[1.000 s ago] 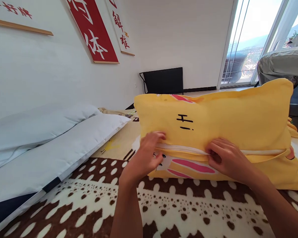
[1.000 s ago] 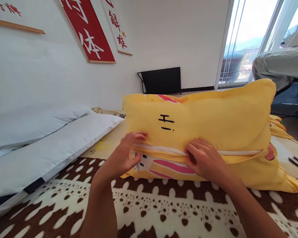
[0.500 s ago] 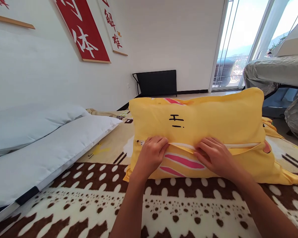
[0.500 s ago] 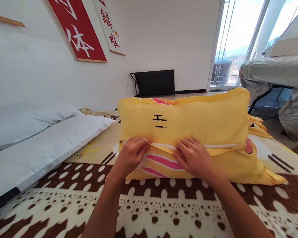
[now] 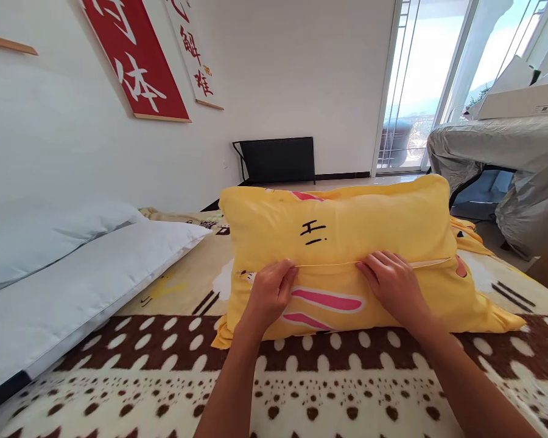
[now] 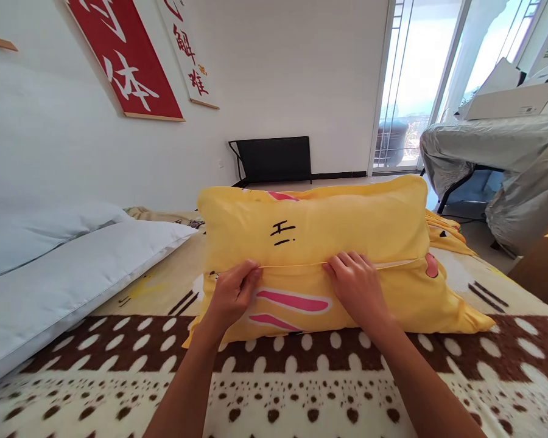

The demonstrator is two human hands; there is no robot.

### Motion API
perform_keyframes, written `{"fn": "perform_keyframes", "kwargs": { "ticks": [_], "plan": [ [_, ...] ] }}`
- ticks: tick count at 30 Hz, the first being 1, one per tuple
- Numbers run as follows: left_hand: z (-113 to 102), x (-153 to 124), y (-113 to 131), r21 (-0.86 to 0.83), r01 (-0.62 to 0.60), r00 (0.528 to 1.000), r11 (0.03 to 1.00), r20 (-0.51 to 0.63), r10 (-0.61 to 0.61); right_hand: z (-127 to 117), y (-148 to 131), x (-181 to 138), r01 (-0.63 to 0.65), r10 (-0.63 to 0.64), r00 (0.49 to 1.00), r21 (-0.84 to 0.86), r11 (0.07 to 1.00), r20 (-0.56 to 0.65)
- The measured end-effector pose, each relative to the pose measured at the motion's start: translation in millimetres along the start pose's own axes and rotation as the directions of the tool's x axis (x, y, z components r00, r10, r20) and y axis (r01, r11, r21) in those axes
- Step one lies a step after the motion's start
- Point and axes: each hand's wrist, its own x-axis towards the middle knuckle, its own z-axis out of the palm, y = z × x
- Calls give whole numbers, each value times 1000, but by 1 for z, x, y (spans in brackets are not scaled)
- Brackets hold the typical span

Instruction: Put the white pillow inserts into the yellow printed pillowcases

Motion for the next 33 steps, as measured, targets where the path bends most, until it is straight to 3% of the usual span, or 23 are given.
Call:
{"fn": "perform_keyframes", "kwargs": {
  "ticks": [3,7,11,16,19,24,28,33],
  "plan": [
    [0,0,0,-45,54,998,997,45,-52,2,1,0,-24,22,999,56,998,46],
    [-16,1,9,-47,123,963,991,246,-107,-1,7,2,-4,-39,972,183,983,234],
    [-42,-3,25,20,142,857,990,498,-133,-18,4,-1,1,-112,913,273,962,393],
    [-65,-13,51,71,71,748,995,656,-100,-58,17,-34,-15,-239,860,489,872,451],
    [-68,-19,66,122,6,711,993,697,-90,-79,51,-65,-55,-234,844,511,858,483],
    [-67,-28,86,198,-81,679,977,729,-91,-89,104,-104,-25,-94,918,292,956,386],
    [-70,-43,95,240,-70,685,968,717,-128,-103,103,-107,49,-124,918,204,978,377],
    [-75,-80,99,277,14,644,961,732,-221,-139,88,-107,-118,-56,811,258,959,582]
  ]
}}
